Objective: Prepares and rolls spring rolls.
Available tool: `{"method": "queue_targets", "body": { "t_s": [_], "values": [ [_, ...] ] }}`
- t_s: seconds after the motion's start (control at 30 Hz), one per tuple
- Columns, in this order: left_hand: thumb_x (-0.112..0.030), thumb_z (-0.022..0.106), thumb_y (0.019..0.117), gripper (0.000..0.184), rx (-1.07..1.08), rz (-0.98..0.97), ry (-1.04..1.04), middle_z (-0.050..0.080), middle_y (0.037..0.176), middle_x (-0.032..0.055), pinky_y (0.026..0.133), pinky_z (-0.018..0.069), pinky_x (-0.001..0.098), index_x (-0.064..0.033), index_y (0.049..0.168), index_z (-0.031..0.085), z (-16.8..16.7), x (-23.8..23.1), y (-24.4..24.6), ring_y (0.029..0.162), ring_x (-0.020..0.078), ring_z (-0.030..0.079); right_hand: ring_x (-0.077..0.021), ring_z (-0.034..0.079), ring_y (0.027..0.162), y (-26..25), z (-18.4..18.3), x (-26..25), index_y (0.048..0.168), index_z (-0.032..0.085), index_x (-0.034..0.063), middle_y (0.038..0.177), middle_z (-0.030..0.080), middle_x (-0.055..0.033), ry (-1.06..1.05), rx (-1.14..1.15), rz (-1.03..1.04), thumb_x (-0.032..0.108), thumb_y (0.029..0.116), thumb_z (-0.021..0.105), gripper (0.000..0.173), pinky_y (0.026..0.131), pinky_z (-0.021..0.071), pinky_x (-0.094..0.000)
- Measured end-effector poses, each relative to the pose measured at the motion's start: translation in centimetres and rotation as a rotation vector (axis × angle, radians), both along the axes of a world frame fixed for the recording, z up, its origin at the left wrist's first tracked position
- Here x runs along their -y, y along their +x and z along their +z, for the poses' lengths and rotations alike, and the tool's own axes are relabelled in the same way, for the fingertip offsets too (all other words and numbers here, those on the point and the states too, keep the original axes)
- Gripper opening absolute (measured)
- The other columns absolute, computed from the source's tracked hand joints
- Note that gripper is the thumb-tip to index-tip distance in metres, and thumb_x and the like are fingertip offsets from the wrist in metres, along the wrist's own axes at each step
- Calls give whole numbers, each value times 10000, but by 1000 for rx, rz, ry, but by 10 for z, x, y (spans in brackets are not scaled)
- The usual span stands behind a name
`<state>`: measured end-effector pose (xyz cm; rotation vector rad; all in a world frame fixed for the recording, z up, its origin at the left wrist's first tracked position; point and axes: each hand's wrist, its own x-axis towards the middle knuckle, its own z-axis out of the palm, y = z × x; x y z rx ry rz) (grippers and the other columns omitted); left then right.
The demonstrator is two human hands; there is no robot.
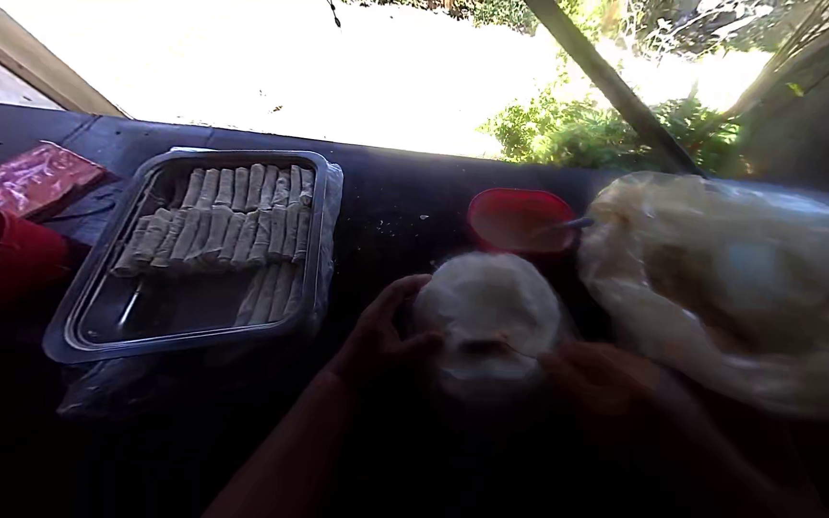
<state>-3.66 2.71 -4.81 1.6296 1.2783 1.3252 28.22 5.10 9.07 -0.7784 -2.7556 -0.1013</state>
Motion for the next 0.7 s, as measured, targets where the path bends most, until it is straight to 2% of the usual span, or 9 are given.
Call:
{"method": "queue_targets", "body": {
  "t_s": [0.2, 0.4, 0.53, 0.63, 0.7],
  "values": [
    [-450, 854, 820, 801, -25, 5, 30, 588, 1436, 23, 1063, 552, 408, -171, 1484, 503, -3, -2, 0, 1276, 167, 608, -213, 665, 770, 5, 14, 15, 1084, 758, 94, 918, 706, -74, 93, 38, -41, 81, 987, 543, 236, 623, 541, -303],
    [-453, 857, 812, 797, -30, 11, 33, 577, 1450, 2, 1065, 550, 399, -193, 1480, 510, -2, -2, 0, 1286, 152, 600, -189, 673, 808, 9, 12, 13, 1098, 769, 116, 945, 712, -61, 56, 12, -55, 85, 975, 552, 252, 658, 553, -274],
    [-453, 859, 809, 788, -29, 14, 38, 576, 1448, 0, 1067, 547, 395, -183, 1469, 523, -1, -2, 0, 1289, 149, 595, -183, 681, 836, 16, 23, 8, 1108, 782, 134, 961, 726, -61, 47, -24, -146, 137, 1006, 567, 238, 689, 559, -286],
    [-461, 861, 801, 791, -34, 21, 31, 572, 1452, -6, 1065, 545, 382, -186, 1465, 529, -1, -1, 0, 1290, 141, 592, -192, 703, 828, 20, 16, 3, 1075, 790, 127, 945, 729, -66, 34, 9, -178, 141, 990, 559, 247, 676, 579, -301],
    [-465, 857, 805, 790, -42, 20, 42, 571, 1455, -2, 1070, 542, 384, -180, 1464, 527, -1, -2, 0, 1297, 142, 589, -172, 698, 822, 19, 10, 5, 1074, 787, 131, 944, 728, -57, 17, -8, -136, 130, 985, 560, 244, 680, 579, -270]
  ]
}}
